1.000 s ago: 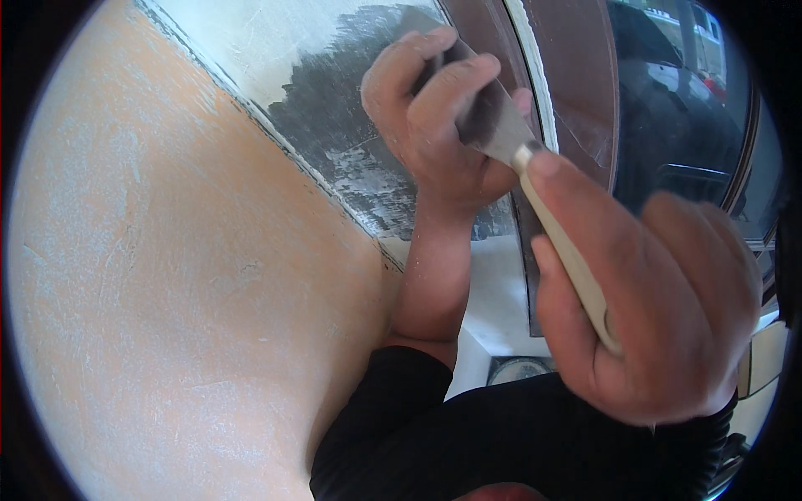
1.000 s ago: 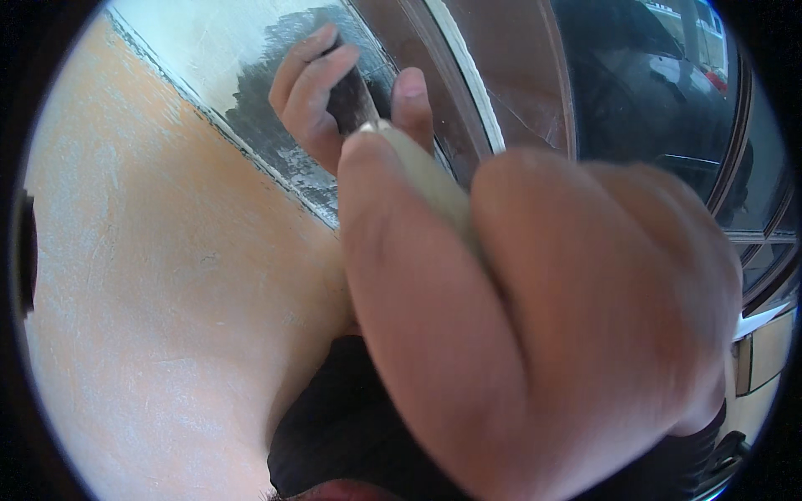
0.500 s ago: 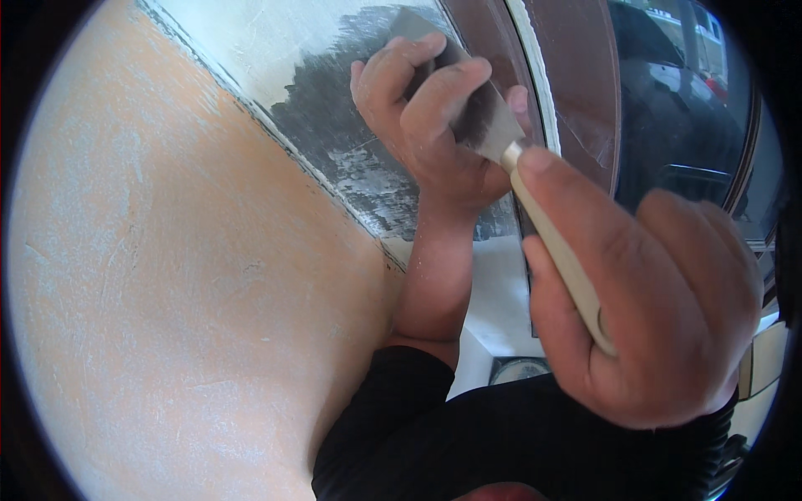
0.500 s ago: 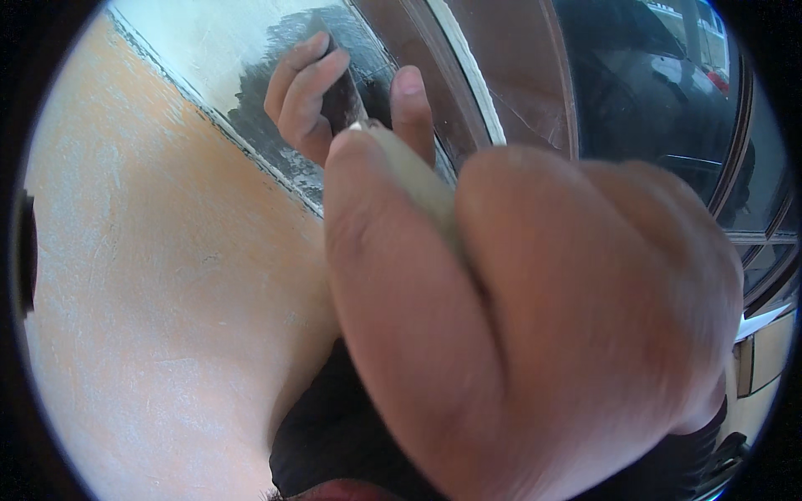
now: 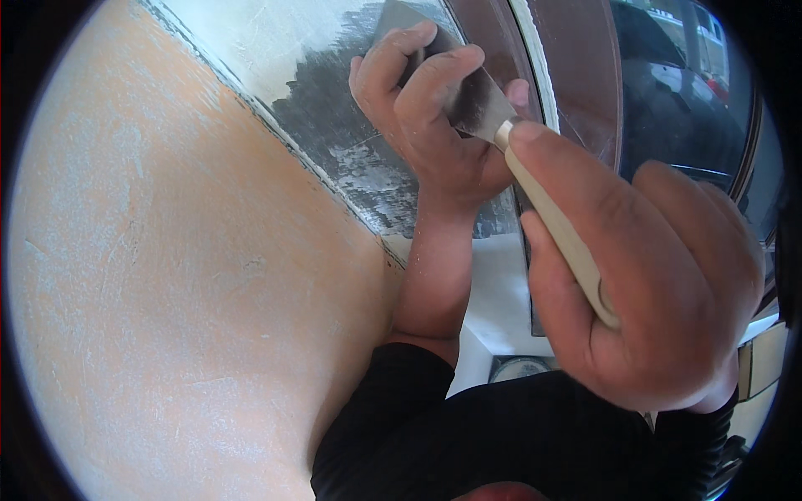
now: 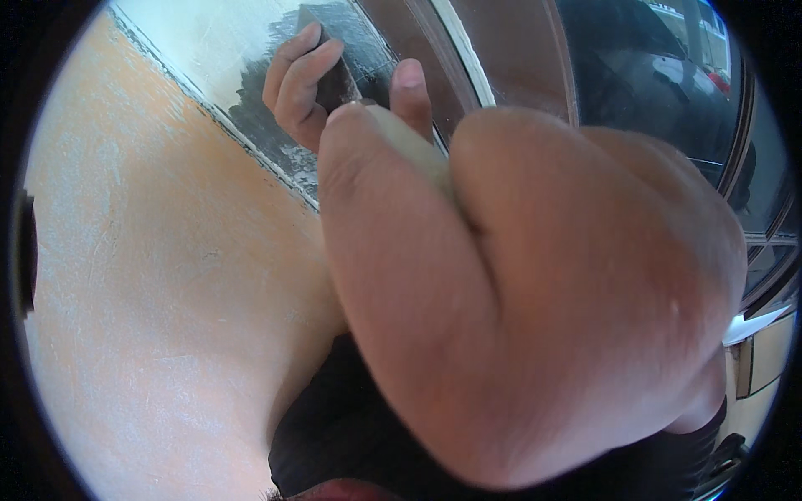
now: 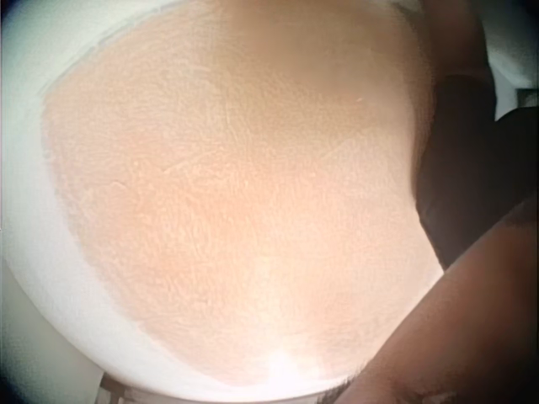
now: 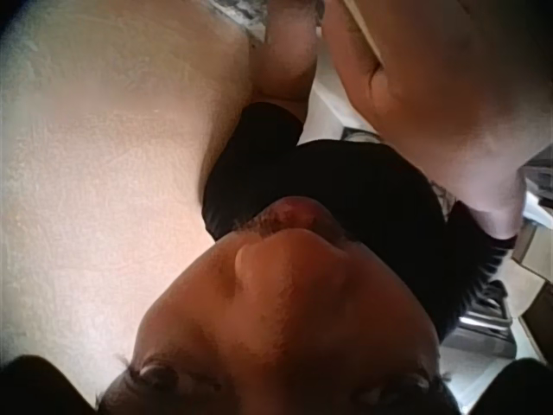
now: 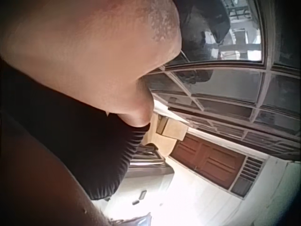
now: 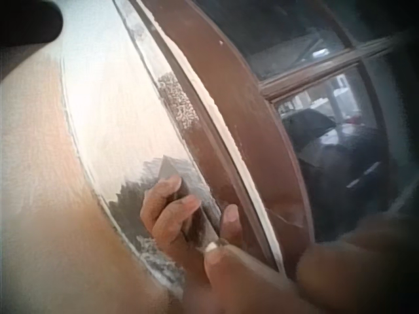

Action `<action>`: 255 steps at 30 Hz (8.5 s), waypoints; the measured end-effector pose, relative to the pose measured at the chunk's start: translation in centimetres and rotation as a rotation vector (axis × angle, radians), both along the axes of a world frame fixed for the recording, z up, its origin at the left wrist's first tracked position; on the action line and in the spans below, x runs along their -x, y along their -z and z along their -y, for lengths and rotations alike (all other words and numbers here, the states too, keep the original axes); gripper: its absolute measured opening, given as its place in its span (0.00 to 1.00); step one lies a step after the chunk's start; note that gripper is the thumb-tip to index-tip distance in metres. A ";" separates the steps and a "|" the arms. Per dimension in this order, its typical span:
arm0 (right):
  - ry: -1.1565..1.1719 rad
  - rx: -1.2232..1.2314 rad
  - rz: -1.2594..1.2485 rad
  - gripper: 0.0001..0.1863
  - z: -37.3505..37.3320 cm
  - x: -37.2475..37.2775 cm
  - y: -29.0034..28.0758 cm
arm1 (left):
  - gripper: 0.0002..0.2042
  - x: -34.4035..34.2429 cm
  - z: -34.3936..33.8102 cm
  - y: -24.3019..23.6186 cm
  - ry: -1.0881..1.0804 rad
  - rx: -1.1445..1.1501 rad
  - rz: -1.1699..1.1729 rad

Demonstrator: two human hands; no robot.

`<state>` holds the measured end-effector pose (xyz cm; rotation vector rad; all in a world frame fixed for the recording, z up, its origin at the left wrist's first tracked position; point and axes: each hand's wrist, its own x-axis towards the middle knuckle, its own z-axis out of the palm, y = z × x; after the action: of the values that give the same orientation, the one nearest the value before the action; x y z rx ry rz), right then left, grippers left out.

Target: Scraping and filling a cracked or unaligned surface on a wall near a window frame using a putty knife scraper.

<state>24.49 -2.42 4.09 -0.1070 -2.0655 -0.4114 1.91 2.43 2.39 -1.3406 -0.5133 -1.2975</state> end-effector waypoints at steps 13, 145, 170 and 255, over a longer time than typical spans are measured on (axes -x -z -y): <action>-0.005 0.051 0.006 0.25 0.3 -0.1 0.2 | 0.23 0.0 -0.7 0.5 0.140 -0.022 -0.006; -0.015 0.022 -0.047 0.28 0.2 -1.2 -0.1 | 0.22 -0.5 -1.2 0.9 0.086 0.053 -0.034; 0.001 0.056 -0.063 0.27 0.1 -1.3 0.1 | 0.22 -0.1 -1.2 0.8 0.065 -0.001 -0.078; 0.036 0.006 -0.068 0.27 0.5 -1.2 0.2 | 0.22 0.2 -0.9 0.9 0.067 0.035 -0.085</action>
<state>25.74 -2.87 3.85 -0.1594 -2.0001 -0.4182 1.68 3.29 1.53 -1.4464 -0.4376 -1.2845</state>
